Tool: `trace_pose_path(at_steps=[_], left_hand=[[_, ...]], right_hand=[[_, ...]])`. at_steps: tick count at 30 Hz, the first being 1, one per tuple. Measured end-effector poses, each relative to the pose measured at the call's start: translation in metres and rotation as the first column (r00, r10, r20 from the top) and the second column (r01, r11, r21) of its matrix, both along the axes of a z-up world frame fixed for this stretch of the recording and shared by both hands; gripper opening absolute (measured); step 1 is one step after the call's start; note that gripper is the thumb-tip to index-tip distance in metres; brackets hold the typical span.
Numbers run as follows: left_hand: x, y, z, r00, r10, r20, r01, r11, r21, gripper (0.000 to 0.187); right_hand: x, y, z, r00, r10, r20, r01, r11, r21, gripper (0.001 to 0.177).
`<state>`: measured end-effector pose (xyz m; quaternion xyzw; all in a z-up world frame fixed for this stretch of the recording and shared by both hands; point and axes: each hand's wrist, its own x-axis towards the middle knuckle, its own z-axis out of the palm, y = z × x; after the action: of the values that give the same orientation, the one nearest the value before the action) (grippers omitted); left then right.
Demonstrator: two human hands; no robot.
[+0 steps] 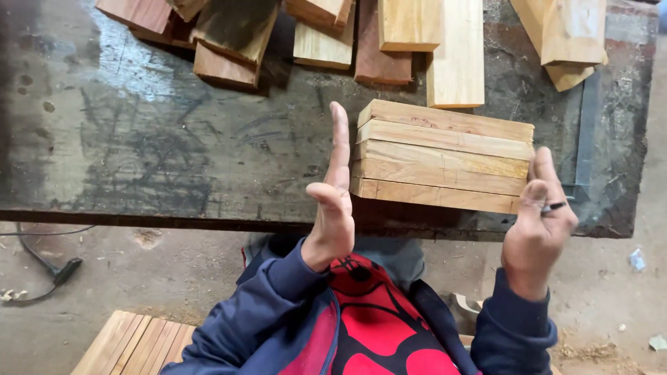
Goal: The person uses a try square and a pen to measure and mark lines on small wooden blocks. They then stack several blocks together and continue to mark the stacked assembly with the same tools.
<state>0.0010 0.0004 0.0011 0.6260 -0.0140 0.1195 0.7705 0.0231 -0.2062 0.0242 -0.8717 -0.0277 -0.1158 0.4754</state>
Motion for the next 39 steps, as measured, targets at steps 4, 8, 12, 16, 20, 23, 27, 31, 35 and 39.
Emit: trace_pose_path(at_steps=[4,8,12,16,20,23,27,31,35,39], left_hand=[[0.006,-0.003,-0.003,0.998,-0.066,0.020,0.066,0.998,0.005,0.095],[0.006,-0.006,-0.006,0.998,-0.069,0.011,0.068,0.997,0.040,0.095],[0.008,-0.007,-0.002,0.998,-0.064,-0.022,0.065,0.997,0.046,0.098],[0.010,-0.008,-0.002,0.998,-0.064,-0.015,0.065,0.996,0.059,0.097],[0.010,-0.007,0.000,0.996,-0.090,-0.010,0.090,0.996,0.025,0.097],[0.010,-0.008,0.000,0.997,-0.077,-0.015,0.078,0.995,0.060,0.096],[0.009,-0.008,0.000,0.997,-0.074,-0.019,0.076,0.993,0.088,0.096],[0.010,-0.008,0.000,0.997,-0.075,-0.005,0.075,0.994,0.084,0.094],[0.011,-0.009,0.002,0.998,-0.066,-0.008,0.066,0.994,0.085,0.096],[0.011,-0.008,-0.004,0.998,-0.060,-0.010,0.061,0.993,0.099,0.095]], right_hand=[[0.013,0.002,-0.004,1.000,0.010,0.017,-0.010,1.000,-0.008,0.051],[0.013,0.003,-0.009,1.000,-0.013,0.021,0.014,0.998,-0.053,0.051],[0.014,0.006,-0.008,0.999,-0.040,0.026,0.041,0.998,-0.038,0.050],[0.015,0.006,-0.010,0.998,-0.058,0.000,0.058,0.998,0.010,0.051],[0.016,0.008,-0.011,0.998,-0.046,0.037,0.045,0.999,0.015,0.051],[0.016,0.005,-0.010,0.999,-0.043,-0.011,0.043,0.999,0.020,0.056],[0.015,0.004,-0.014,0.997,-0.073,0.027,0.073,0.997,0.032,0.057],[0.015,0.004,-0.012,0.998,-0.062,0.032,0.064,0.997,-0.052,0.053],[0.015,0.005,-0.014,0.996,-0.072,0.043,0.073,0.997,-0.010,0.054],[0.016,0.005,-0.020,0.995,-0.077,0.055,0.078,0.997,-0.013,0.053]])
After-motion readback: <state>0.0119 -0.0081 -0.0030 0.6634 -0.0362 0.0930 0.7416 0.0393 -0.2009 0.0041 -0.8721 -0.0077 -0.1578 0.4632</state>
